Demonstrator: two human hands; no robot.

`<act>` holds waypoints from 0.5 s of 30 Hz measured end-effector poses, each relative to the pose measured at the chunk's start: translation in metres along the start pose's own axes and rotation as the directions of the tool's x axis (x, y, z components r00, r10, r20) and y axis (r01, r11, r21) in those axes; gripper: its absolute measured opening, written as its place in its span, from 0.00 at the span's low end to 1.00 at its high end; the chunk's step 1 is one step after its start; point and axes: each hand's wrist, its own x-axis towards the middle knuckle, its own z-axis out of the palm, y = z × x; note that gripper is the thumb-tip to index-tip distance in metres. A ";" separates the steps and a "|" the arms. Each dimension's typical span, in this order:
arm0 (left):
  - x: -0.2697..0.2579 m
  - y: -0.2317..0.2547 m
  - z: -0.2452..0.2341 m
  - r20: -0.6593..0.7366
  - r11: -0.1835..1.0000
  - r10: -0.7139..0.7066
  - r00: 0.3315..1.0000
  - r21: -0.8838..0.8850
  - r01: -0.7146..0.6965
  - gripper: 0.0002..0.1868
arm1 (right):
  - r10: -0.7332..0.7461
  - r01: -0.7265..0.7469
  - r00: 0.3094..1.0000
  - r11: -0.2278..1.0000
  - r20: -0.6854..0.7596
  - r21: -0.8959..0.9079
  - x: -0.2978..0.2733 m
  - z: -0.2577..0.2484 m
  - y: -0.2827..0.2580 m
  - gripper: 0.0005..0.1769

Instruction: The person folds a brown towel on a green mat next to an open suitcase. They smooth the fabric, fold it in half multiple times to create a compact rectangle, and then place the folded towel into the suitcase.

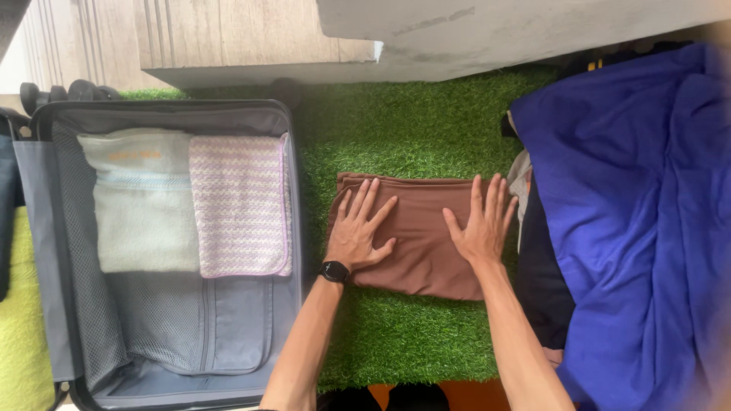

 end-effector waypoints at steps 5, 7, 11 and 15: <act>0.021 0.005 0.009 -0.065 0.992 -0.124 0.990 0.027 0.126 0.26 | -0.028 0.027 0.997 0.999 -0.073 -0.018 0.003 -0.011 -0.016 0.51; 0.035 -0.002 0.008 -0.157 0.995 -0.027 0.987 0.096 0.042 0.22 | -0.066 0.065 0.993 0.998 -0.095 -0.008 0.003 -0.011 -0.029 0.37; 0.060 -0.021 -0.005 -0.025 0.991 0.114 0.993 0.068 -0.112 0.13 | -0.279 0.293 0.954 0.943 -0.108 0.157 0.028 -0.009 -0.066 0.21; 0.070 -0.023 -0.017 0.032 0.999 0.047 0.998 -0.025 -0.046 0.10 | -0.293 0.296 0.955 0.920 -0.052 0.257 0.051 -0.022 -0.088 0.11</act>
